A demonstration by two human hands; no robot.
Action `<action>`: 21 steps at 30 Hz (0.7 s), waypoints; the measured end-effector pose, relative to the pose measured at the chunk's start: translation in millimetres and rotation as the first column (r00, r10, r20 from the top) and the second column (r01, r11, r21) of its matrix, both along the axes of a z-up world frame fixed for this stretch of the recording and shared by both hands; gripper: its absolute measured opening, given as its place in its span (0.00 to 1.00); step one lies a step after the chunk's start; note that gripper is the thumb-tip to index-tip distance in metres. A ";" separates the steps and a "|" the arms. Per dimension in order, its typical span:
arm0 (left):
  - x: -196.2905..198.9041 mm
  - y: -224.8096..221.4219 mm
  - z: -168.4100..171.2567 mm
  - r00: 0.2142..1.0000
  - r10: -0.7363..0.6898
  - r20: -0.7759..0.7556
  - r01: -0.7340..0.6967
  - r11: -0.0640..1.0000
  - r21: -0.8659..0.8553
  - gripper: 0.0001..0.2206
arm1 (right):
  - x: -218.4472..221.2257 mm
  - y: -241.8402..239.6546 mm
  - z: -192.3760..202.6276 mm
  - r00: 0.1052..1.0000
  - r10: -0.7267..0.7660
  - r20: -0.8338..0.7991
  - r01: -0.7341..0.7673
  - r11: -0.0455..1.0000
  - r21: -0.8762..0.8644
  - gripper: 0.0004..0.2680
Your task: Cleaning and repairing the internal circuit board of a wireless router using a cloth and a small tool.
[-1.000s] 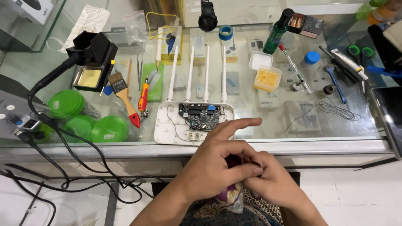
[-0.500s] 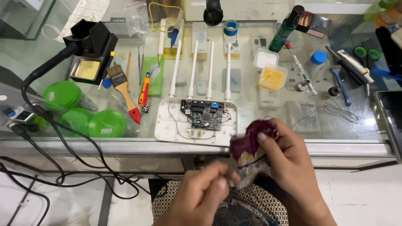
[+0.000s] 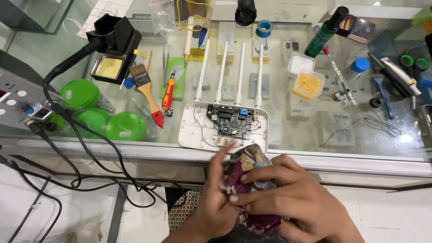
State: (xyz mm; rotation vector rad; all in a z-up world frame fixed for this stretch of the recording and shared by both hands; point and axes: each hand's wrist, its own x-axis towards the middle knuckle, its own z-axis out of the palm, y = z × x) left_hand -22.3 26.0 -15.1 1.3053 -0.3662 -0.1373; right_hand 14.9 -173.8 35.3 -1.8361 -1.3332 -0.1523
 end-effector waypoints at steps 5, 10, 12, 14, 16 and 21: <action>-6.0 -4.7 -33.3 1.000 0.011 -0.021 -0.015 0.979 -0.204 0.16 | -11.9 -1.9 -20.3 0.994 -0.100 -0.050 0.107 0.983 0.152 0.10; -1.9 -5.7 -18.3 0.996 0.079 -0.036 -0.079 0.997 0.021 0.06 | -37.9 -3.4 -83.3 0.747 -0.216 -0.629 0.647 0.457 0.611 0.06; -0.7 -4.2 -7.7 0.991 0.064 -0.116 -0.055 0.995 0.084 0.05 | -26.3 -7.7 -70.5 0.579 -0.480 -0.658 0.810 0.432 0.397 0.03; 0.3 -4.7 -5.5 0.980 0.041 -0.196 -0.013 0.990 0.140 0.05 | -18.3 -10.9 -58.7 0.359 -0.713 -0.603 0.931 0.324 0.170 0.02; 0.4 -4.6 -10.7 0.965 0.021 -0.261 0.011 0.993 0.121 0.04 | -10.8 -10.0 -47.8 0.321 -0.651 -0.688 0.924 0.375 0.076 0.02; 8.0 -0.8 -6.8 0.911 0.023 -0.413 0.018 0.995 0.095 0.03 | 3.4 -21.9 -32.5 0.364 -0.633 -0.683 0.844 0.535 -0.047 0.05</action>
